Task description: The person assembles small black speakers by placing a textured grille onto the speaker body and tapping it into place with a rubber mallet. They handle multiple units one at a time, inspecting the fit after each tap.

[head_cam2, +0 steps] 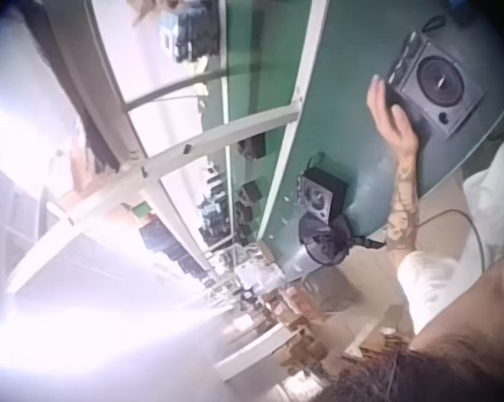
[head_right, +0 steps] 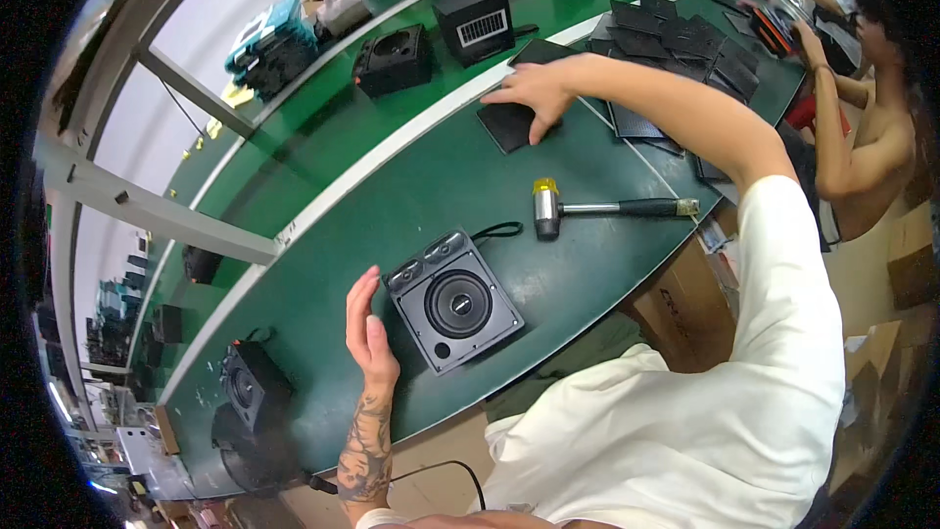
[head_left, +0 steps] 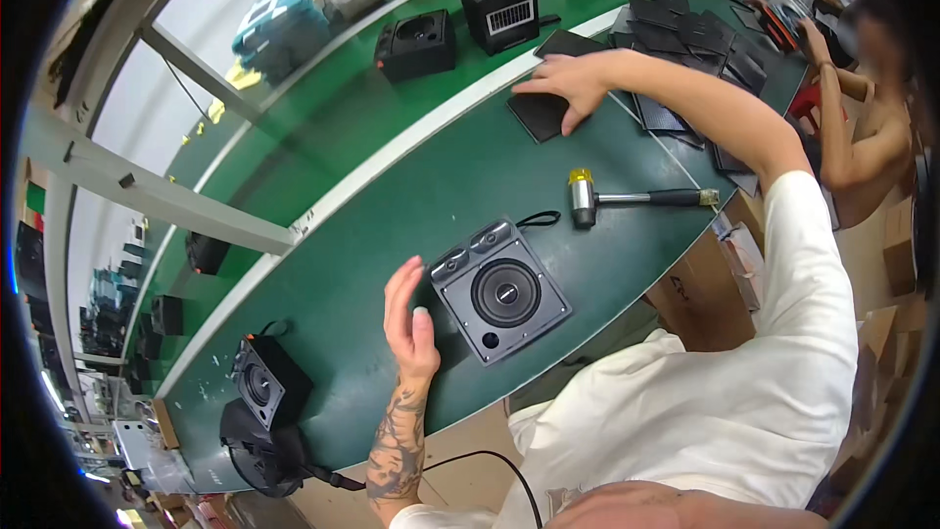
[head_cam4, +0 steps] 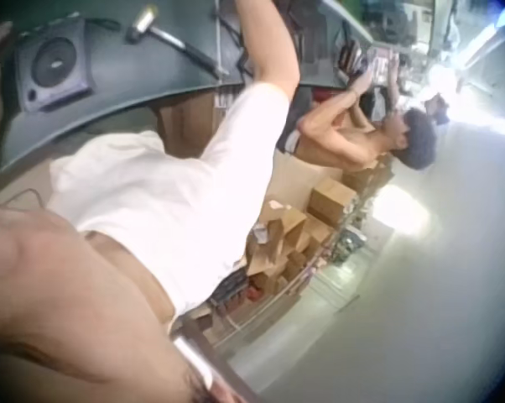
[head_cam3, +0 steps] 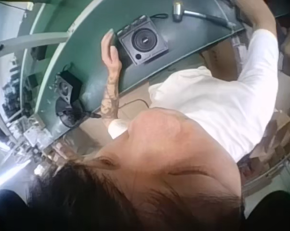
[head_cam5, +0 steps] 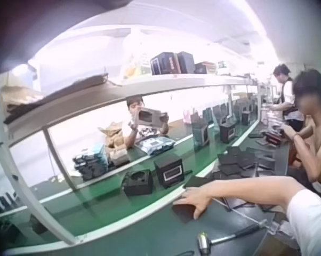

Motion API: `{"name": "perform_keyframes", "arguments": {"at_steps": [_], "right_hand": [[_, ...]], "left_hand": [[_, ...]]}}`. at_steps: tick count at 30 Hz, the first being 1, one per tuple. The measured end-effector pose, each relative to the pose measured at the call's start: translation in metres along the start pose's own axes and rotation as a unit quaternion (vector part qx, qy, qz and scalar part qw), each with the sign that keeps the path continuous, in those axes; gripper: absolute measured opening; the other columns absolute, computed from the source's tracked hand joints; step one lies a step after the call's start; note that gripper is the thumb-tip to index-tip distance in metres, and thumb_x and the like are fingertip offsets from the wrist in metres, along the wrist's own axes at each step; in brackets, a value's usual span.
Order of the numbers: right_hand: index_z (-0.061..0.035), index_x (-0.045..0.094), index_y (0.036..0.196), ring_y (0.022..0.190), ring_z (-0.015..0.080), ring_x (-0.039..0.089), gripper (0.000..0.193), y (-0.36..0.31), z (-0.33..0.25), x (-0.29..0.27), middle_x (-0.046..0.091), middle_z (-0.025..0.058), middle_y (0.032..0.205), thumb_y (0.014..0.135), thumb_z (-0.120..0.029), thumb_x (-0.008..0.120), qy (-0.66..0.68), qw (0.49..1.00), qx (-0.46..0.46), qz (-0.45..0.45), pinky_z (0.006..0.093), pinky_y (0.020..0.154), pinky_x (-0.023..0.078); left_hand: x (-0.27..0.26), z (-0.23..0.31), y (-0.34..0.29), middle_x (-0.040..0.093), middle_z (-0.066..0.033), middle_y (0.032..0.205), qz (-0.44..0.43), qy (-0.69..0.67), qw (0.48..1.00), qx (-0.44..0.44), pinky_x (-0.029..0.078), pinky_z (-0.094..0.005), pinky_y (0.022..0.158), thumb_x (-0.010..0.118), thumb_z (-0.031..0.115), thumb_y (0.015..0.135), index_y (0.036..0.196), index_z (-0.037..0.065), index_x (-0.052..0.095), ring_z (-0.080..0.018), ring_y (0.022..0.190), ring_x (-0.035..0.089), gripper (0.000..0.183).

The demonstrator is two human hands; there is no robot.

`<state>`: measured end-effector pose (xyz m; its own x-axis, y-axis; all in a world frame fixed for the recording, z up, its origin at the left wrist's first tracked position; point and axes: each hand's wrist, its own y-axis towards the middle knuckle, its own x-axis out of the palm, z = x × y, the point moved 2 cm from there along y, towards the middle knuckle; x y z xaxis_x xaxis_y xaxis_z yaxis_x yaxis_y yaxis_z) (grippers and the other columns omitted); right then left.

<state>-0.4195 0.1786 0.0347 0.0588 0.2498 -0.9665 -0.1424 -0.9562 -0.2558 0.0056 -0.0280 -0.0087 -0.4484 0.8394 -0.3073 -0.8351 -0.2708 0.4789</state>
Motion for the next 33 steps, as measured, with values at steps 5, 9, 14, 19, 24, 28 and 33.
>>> {"name": "perform_keyframes", "arguments": {"at_steps": [5,9,14,19,24,28,33], "right_hand": [[-0.0075,0.036,0.157,0.134,0.0417,0.049,0.097,-0.051,-0.042,-0.002,0.049,0.023,0.145,0.08,-0.041,0.084,0.112,0.987,0.04,0.11,0.0449,0.112,0.043],[-0.0082,0.041,0.155,0.138,0.038,0.048,0.086,-0.066,-0.074,-0.024,0.046,0.0191,0.152,0.085,-0.038,0.079,0.1,0.97,0.064,0.212,0.0438,0.115,0.041],[-0.0078,0.047,0.152,0.129,0.037,0.053,0.079,-0.071,-0.096,-0.038,0.051,0.0214,0.143,0.087,-0.043,0.076,0.145,0.95,0.094,0.261,0.0425,0.11,0.044],[-0.0075,0.058,0.143,0.122,0.0408,0.053,0.074,-0.078,-0.209,-0.075,0.052,0.0235,0.138,0.08,-0.035,0.084,0.14,0.953,-0.097,0.252,0.0466,0.106,0.045],[-0.0066,0.067,0.131,0.12,0.0402,0.054,0.064,-0.064,-0.266,-0.056,0.054,0.0226,0.138,0.075,-0.033,0.086,0.123,0.96,-0.166,0.189,0.0473,0.1,0.05],[-0.0062,0.069,0.129,0.121,0.0396,0.054,0.061,-0.051,-0.274,-0.045,0.054,0.0216,0.138,0.076,-0.033,0.085,0.113,0.956,-0.18,0.203,0.0473,0.1,0.05],[-0.0106,0.064,0.136,0.127,0.042,0.05,0.069,-0.049,-0.277,-0.047,0.049,0.0223,0.146,0.075,-0.033,0.087,0.101,0.969,-0.166,0.154,0.0508,0.102,0.048]], "left_hand": [[0.022,0.017,0.006,0.04,-0.0239,0.157,0.0,0.013,0.999,-0.045,0.03,-0.0456,0.121,0.05,0.018,0.102,0.146,-0.005,0.047,-0.0364,0.145,0.04,0.05],[0.021,0.011,0.0,0.041,-0.0142,0.156,0.07,-0.013,0.993,-0.09,0.039,-0.0385,0.114,0.046,0.015,0.106,0.151,0.001,0.045,-0.0261,0.139,0.046,0.047],[0.02,0.01,0.002,0.048,-0.0129,0.144,0.052,0.013,0.997,-0.052,0.048,-0.033,0.1,0.05,0.014,0.107,0.141,0.0,0.051,-0.0205,0.12,0.052,0.037],[0.013,0.016,-0.002,0.059,-0.0093,0.089,0.112,-0.093,0.974,-0.175,0.049,-0.0267,0.058,0.049,0.021,0.109,0.099,0.002,0.056,-0.0122,0.067,0.055,0.022],[0.012,0.018,-0.009,0.052,-0.0043,0.058,-0.059,-0.234,0.918,-0.314,0.041,-0.0273,0.044,0.046,0.035,0.111,0.069,0.006,0.049,-0.0124,0.046,0.049,0.051],[0.013,0.008,-0.01,0.054,-0.0073,0.058,-0.082,-0.273,0.896,-0.34,0.043,-0.0284,0.045,0.046,0.036,0.11,0.069,0.005,0.049,-0.0159,0.046,0.051,0.051],[0.012,0.006,-0.011,0.055,-0.0052,0.059,-0.078,-0.338,0.87,-0.35,0.045,-0.0266,0.046,0.048,0.038,0.11,0.071,0.003,0.056,-0.0138,0.047,0.053,0.053]]}}
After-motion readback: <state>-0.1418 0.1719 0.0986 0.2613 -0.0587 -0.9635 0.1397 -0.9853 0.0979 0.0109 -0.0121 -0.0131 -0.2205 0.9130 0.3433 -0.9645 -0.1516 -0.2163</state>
